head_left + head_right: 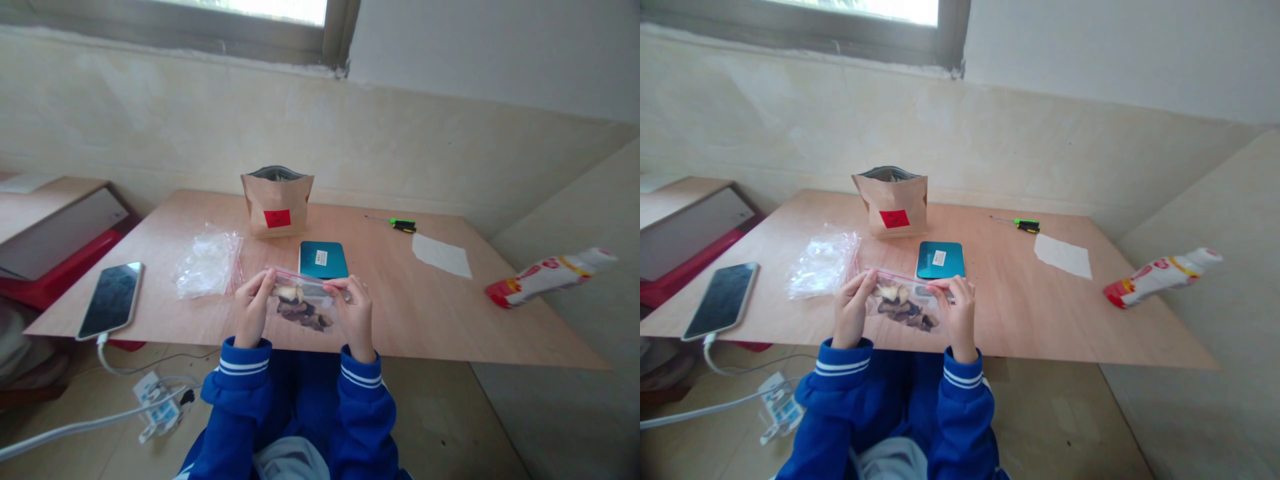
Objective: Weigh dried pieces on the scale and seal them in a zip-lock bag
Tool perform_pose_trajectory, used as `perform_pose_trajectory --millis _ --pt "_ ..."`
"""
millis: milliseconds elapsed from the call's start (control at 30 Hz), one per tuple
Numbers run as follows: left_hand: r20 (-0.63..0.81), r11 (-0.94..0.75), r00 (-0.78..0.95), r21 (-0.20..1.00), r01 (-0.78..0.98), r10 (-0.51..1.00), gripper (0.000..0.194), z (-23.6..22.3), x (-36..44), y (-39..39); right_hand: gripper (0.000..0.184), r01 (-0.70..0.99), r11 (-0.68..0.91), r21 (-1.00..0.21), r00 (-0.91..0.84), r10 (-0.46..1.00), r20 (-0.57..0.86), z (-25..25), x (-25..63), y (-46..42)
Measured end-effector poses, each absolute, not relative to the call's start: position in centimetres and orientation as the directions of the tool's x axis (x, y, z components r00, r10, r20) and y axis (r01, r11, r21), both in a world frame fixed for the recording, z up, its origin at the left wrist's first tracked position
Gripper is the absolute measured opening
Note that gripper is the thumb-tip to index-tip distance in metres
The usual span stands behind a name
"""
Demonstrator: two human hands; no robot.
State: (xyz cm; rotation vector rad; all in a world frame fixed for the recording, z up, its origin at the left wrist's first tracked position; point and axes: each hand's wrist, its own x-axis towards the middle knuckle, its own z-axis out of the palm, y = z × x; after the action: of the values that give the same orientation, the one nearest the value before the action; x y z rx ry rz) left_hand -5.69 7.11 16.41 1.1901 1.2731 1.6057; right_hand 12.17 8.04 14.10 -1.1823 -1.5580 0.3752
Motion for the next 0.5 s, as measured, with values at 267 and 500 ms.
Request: perform_pose_trajectory --millis 267,500 --pt "-0.095 -0.133 -0.514 0.912 -0.388 0.852 0.024 15.6 -5.6 8.0 0.071 -0.193 0.102 -0.976 -0.281 0.947 0.155 14.3 14.0 7.5" --pt "-0.316 0.114 -0.356 0.866 -0.488 0.880 0.030 14.7 -5.8 8.5 0.052 -0.228 -0.128 -0.965 -0.257 0.964 -0.067 14.2 13.5 7.3"
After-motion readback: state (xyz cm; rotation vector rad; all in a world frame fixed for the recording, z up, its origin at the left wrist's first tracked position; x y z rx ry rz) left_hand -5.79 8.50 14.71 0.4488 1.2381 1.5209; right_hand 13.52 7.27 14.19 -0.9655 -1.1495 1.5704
